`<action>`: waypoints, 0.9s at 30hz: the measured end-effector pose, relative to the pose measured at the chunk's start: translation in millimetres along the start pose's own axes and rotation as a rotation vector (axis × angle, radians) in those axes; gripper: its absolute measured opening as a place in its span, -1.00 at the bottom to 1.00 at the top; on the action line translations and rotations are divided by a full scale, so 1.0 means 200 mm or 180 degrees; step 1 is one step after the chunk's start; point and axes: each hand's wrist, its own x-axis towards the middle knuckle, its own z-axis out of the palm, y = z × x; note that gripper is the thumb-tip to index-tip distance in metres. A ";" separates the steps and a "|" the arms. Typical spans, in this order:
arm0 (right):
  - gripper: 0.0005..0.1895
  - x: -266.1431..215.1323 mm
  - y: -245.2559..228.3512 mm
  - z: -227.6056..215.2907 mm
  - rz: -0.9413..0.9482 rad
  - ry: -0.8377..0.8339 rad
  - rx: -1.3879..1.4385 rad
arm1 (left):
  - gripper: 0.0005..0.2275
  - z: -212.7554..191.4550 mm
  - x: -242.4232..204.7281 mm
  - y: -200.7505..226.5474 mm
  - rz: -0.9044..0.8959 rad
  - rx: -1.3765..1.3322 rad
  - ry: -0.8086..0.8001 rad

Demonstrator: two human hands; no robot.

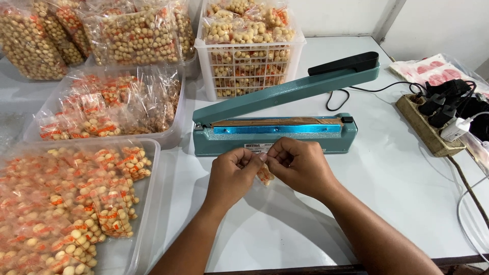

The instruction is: The person repeatedly places small transparent packets containing round snack items into a teal impulse heat sealer, presses the handle to seal the top, and then removes the sealed packet. The process is repeated for multiple packets throughout the clip.

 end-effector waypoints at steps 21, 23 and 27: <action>-0.95 0.00 0.07 0.03 -0.0273 0.0332 0.0154 | -0.83 -0.01 0.00 -0.03 0.0686 0.0679 0.0284; -0.94 0.00 0.08 0.02 -0.0338 0.0301 0.0122 | -0.83 0.00 0.01 -0.02 0.0642 0.0730 0.0274; -0.94 0.00 0.10 0.02 -0.0380 0.0224 0.0013 | -0.84 0.00 0.00 -0.01 0.0622 0.0779 0.0235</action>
